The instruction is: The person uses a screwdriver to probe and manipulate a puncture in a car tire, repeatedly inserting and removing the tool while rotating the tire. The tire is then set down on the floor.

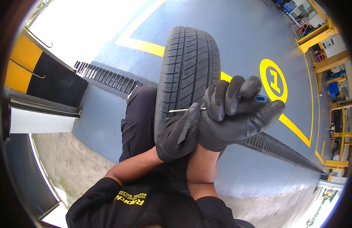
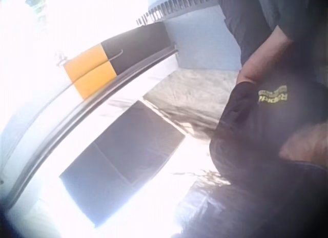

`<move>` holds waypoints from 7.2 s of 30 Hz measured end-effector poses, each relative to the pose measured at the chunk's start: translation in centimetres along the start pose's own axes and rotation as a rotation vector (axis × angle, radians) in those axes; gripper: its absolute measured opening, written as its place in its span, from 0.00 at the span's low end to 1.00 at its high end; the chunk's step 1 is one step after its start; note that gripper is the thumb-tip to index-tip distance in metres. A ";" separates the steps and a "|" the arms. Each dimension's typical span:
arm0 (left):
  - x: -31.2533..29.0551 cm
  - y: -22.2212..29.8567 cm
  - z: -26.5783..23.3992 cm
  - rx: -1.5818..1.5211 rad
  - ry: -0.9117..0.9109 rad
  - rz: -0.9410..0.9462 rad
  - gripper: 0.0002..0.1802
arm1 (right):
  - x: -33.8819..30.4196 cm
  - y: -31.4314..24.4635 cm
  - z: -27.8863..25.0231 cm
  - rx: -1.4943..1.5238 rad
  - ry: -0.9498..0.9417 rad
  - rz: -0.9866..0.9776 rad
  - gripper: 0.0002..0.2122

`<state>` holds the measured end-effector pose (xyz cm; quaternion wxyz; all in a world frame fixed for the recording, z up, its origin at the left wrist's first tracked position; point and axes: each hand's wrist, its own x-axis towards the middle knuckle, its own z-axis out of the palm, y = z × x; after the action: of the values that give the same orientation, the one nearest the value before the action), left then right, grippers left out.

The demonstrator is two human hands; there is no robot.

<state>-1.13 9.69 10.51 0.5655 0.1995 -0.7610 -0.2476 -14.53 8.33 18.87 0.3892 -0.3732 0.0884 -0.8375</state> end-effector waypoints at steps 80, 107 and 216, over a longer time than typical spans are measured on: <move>-1.7 -0.1 0.5 0.210 -0.336 0.190 0.20 | 2.3 -0.9 -7.7 -0.050 0.586 0.033 0.14; -1.3 0.7 0.4 0.270 -0.324 0.210 0.26 | 1.1 -3.1 -7.7 -0.020 0.614 0.007 0.14; 12.0 -3.9 3.5 -0.001 -0.929 0.234 0.15 | 0.0 -4.2 -6.4 -0.567 0.754 -0.624 0.12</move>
<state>-7.75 0.10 16.52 0.1896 -0.0194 -0.9504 -0.2457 -21.46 10.27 16.20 -0.0508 -0.1464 0.3282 -0.9318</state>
